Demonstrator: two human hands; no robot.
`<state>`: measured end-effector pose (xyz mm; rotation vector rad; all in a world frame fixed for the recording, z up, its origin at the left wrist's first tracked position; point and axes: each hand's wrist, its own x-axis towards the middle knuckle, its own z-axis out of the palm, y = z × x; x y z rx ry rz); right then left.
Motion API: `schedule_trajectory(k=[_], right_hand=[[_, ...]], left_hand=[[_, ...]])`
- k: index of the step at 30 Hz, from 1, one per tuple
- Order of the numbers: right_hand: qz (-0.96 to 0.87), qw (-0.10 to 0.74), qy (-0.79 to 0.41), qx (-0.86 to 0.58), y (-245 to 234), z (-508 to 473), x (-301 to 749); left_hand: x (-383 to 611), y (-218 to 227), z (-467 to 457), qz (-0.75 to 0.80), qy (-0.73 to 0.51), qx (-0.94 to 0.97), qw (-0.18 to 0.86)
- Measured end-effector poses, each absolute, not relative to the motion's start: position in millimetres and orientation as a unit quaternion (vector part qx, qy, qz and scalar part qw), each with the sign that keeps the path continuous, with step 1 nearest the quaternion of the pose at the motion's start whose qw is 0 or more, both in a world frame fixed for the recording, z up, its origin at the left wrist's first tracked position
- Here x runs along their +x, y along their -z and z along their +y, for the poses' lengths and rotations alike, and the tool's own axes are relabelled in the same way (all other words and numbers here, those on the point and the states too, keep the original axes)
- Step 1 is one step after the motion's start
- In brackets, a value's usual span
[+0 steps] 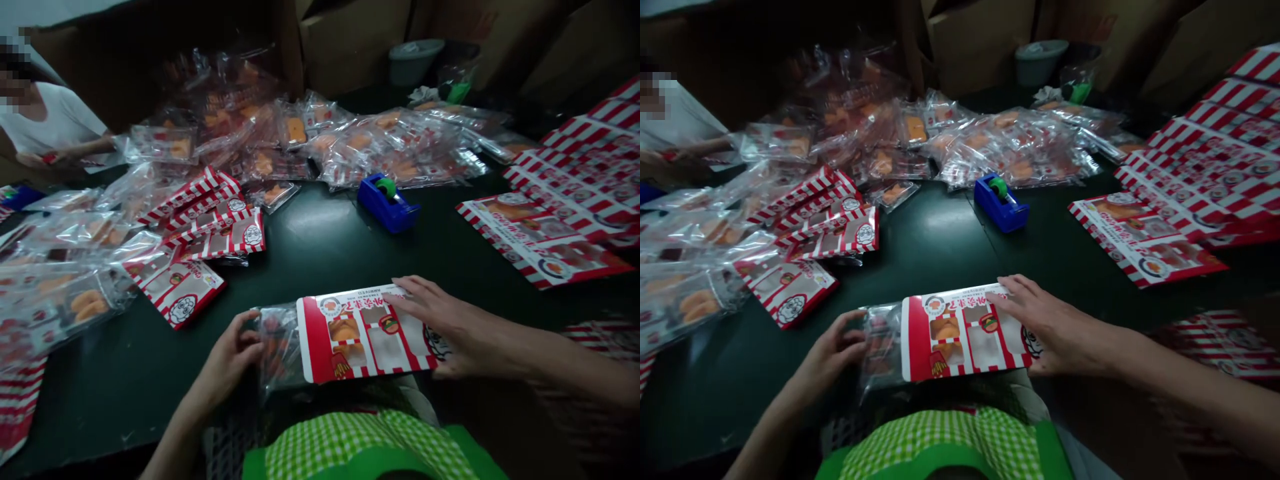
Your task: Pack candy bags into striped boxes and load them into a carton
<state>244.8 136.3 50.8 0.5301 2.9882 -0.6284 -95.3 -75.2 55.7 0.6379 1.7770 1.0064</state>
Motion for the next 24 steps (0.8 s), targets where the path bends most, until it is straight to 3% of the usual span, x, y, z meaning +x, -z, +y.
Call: schedule_trajectory(k=[4,12,17,19,21,23,24], right_hand=[[0.971,-0.001,0.2,0.134,-50.7,124.1,221.3],[0.975,0.018,0.177,0.134,-57.8,104.3,173.4],[0.971,-0.165,0.139,0.105,-56.7,75.5,154.6],[0.945,-0.24,0.202,0.095,-69.9,71.0,153.4],[0.885,-0.29,0.337,0.142,-87.1,68.5,156.4],[0.775,-0.291,0.528,0.189,-98.2,64.8,160.3],[0.706,-0.272,0.623,0.199,-99.0,62.5,161.3]], left_hand=[[-52.9,-44.3,-63.8,0.623,-0.51,0.156,0.572],[-55.7,-64.9,-52.9,0.661,-0.509,0.154,0.53],[-55.3,-102.4,-45.0,0.581,-0.531,0.218,0.576],[-59.0,-126.4,-47.1,0.57,-0.561,0.284,0.529],[-63.4,-143.6,-54.1,0.583,-0.627,0.334,0.394],[-64.1,-142.7,-61.1,0.576,-0.681,0.348,0.288],[-62.1,-134.3,-62.9,0.565,-0.692,0.344,0.289]])
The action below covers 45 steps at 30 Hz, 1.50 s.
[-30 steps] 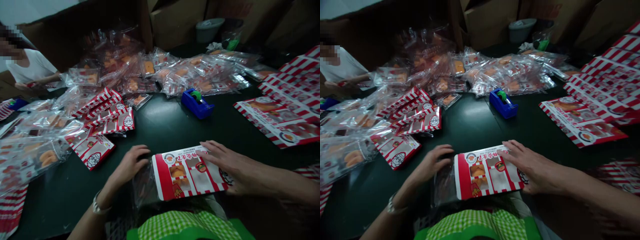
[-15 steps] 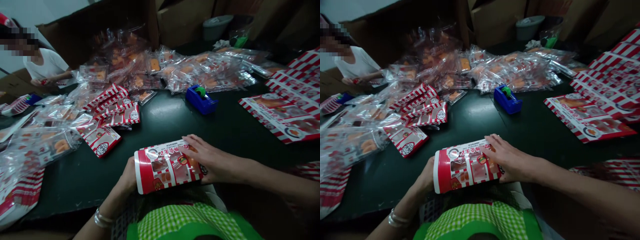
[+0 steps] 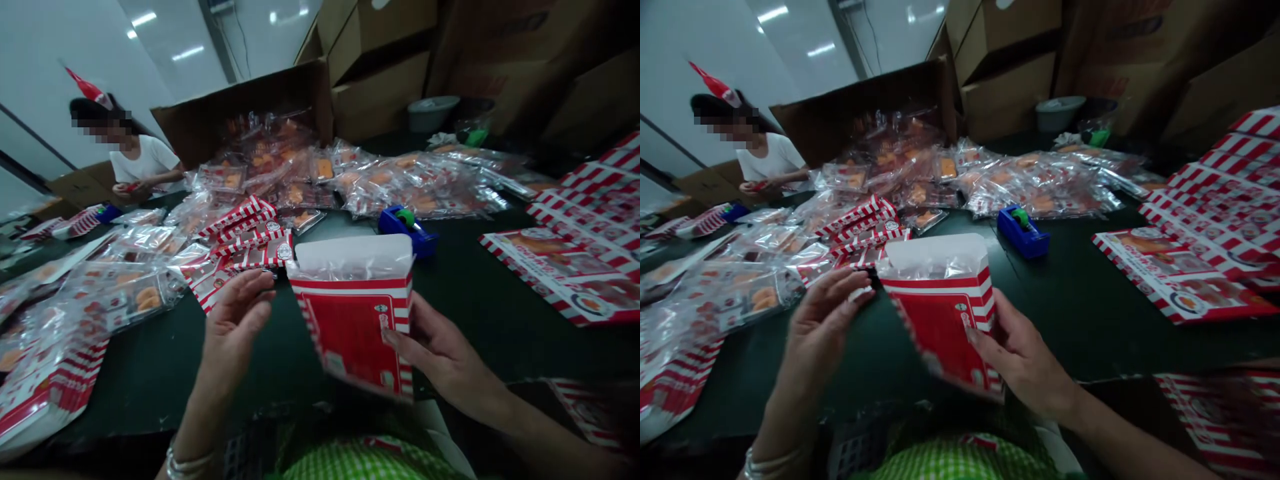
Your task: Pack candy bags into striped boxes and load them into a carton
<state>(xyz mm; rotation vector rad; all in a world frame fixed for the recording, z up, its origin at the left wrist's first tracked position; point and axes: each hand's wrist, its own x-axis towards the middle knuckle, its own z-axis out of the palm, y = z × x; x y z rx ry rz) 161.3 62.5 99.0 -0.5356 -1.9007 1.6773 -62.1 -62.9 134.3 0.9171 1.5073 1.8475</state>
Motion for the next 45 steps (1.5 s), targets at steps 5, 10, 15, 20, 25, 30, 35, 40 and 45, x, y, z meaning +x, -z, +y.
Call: schedule_trajectory(k=[5,10,15,20,25,30,35,40,45], right_hand=[[-0.497,0.241,-0.787,-0.275,-64.6,59.4,157.8],[-0.595,0.273,-0.692,-0.305,-47.1,73.7,161.8],[-0.65,0.205,-0.678,-0.274,-50.2,81.4,168.8],[-0.73,0.303,-0.531,-0.305,-42.8,84.5,162.2],[-0.741,0.28,-0.526,-0.309,-47.6,90.8,158.8],[-0.72,0.194,-0.604,-0.283,-70.2,90.3,160.9],[-0.681,0.143,-0.658,-0.288,-83.5,89.4,154.4],[-0.745,0.074,-0.593,-0.296,-87.0,98.5,144.7],[-0.692,0.057,-0.634,-0.341,-90.9,110.1,131.8]], left_hand=[[-34.5,-59.9,-52.6,0.485,-0.692,0.254,0.471],[-29.8,-40.8,-51.4,0.531,-0.661,0.28,0.449],[-49.5,-50.0,-60.4,0.63,-0.552,0.348,0.421],[-54.3,-46.9,-50.7,0.632,-0.559,0.344,0.412],[-54.5,-53.4,-39.0,0.616,-0.575,0.334,0.422],[-49.9,-70.5,-40.2,0.611,-0.498,0.427,0.443],[-39.1,-71.4,-34.2,0.637,-0.481,0.388,0.46],[-47.8,-77.6,-19.9,0.634,-0.411,0.433,0.491],[-60.1,-85.5,-4.2,0.625,-0.421,0.33,0.569]])
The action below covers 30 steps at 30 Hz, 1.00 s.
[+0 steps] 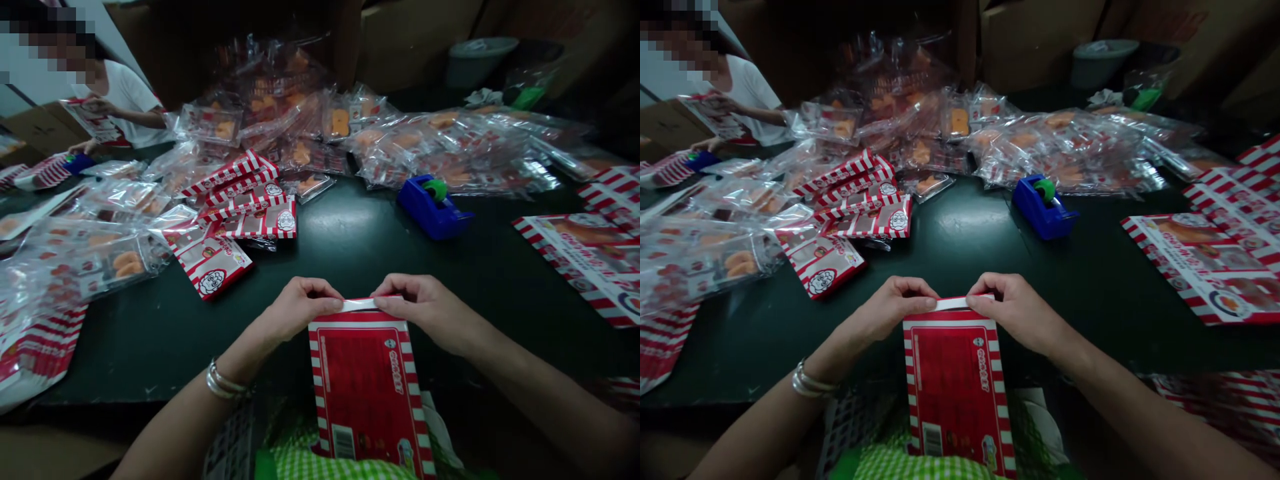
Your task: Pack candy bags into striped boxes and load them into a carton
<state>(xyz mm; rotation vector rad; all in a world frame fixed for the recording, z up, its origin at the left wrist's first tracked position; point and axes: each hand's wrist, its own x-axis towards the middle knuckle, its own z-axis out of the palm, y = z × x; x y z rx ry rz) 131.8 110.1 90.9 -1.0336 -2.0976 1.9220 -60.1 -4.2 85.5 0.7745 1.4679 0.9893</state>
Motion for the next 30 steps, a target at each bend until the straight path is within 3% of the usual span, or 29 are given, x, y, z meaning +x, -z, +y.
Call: schedule_trajectory(k=[7,11,19,25,27,30], right_hand=[[-0.722,0.197,-0.573,-0.334,-76.6,84.7,135.5],[-0.706,0.262,-0.554,-0.355,-65.2,71.2,147.8],[-0.745,0.265,-0.516,-0.33,-62.8,74.8,153.7],[-0.724,0.209,-0.566,-0.334,-72.1,75.7,155.6],[-0.74,0.236,-0.541,-0.323,-73.2,71.1,158.2],[-0.76,0.31,-0.48,-0.308,-68.6,62.8,163.0]], left_hand=[[-59.8,-80.4,-17.5,0.631,-0.451,0.47,0.422],[-55.8,-74.5,-33.9,0.633,-0.47,0.418,0.452],[-61.9,-78.3,-32.7,0.643,-0.481,0.362,0.474],[-61.3,-75.5,-29.5,0.652,-0.485,0.356,0.461],[-55.5,-72.8,-35.0,0.654,-0.473,0.383,0.449],[-40.4,-66.0,-49.0,0.68,-0.49,0.429,0.336]])
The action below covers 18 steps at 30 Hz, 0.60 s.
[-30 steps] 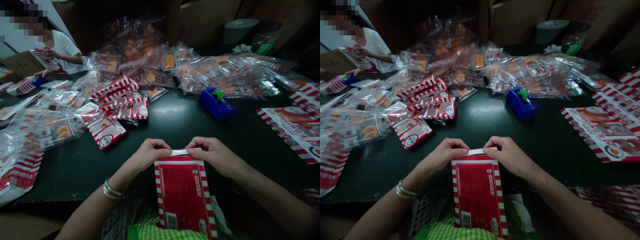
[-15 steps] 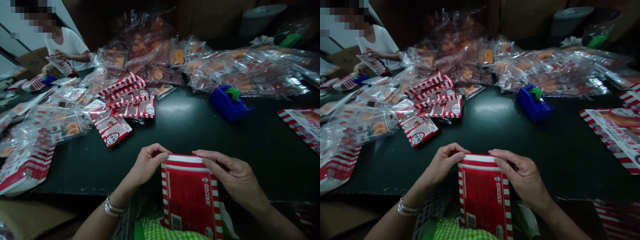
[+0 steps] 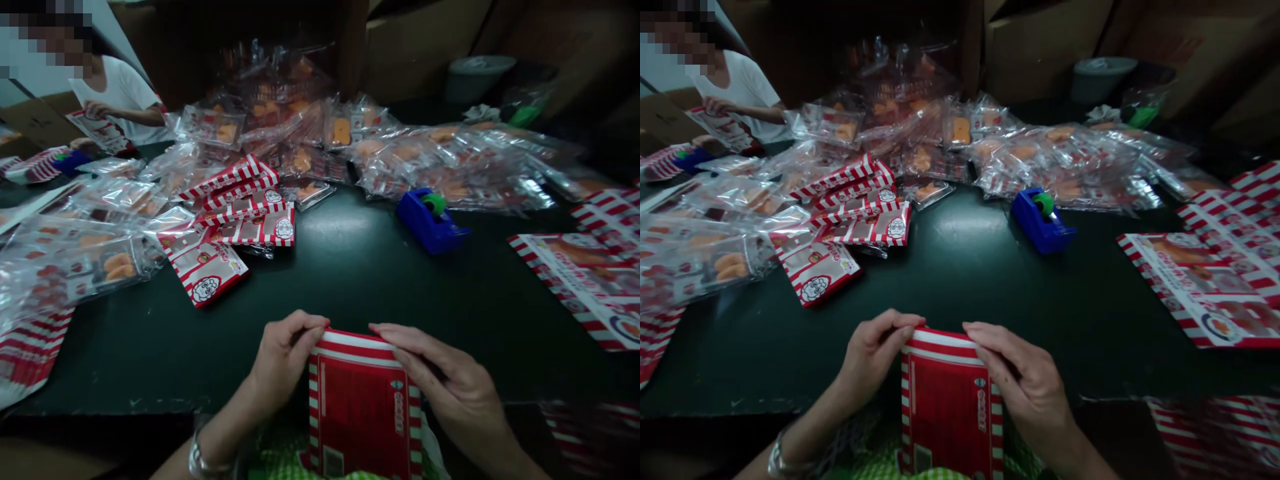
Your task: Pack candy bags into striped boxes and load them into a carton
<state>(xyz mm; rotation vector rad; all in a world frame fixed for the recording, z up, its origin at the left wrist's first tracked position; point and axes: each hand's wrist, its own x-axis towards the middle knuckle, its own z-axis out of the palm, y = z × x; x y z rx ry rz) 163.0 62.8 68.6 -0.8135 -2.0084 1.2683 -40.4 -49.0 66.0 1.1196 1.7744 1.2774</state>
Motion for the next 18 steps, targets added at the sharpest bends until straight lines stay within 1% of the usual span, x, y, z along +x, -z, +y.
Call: schedule_trajectory(k=[2,3,6,8,10,13,16,18], right_hand=[[-0.769,0.323,-0.466,-0.296,-64.6,61.4,164.2],[-0.773,0.318,-0.465,-0.292,-63.7,62.4,163.8],[-0.767,0.279,-0.499,-0.291,-66.6,68.7,160.9],[-0.733,0.259,-0.557,-0.291,-71.6,71.9,159.4],[-0.682,0.254,-0.621,-0.291,-76.2,72.0,159.1],[-0.62,0.263,-0.678,-0.295,-78.7,67.0,160.1],[-0.602,0.267,-0.686,-0.31,-77.3,60.3,161.7],[-0.607,0.263,-0.68,-0.314,-75.5,57.7,163.2]], left_hand=[[-33.8,-64.2,-54.0,0.691,-0.497,0.438,0.289],[-33.6,-65.5,-53.1,0.695,-0.49,0.434,0.296],[-44.5,-77.5,-37.8,0.675,-0.442,0.436,0.4],[-55.8,-86.7,-24.7,0.628,-0.409,0.46,0.476],[-65.2,-91.3,-16.7,0.592,-0.396,0.473,0.519],[-74.0,-89.2,-16.4,0.581,-0.415,0.445,0.54],[-79.0,-88.8,-20.2,0.574,-0.405,0.446,0.554],[-80.4,-93.4,-21.1,0.567,-0.379,0.484,0.549]])
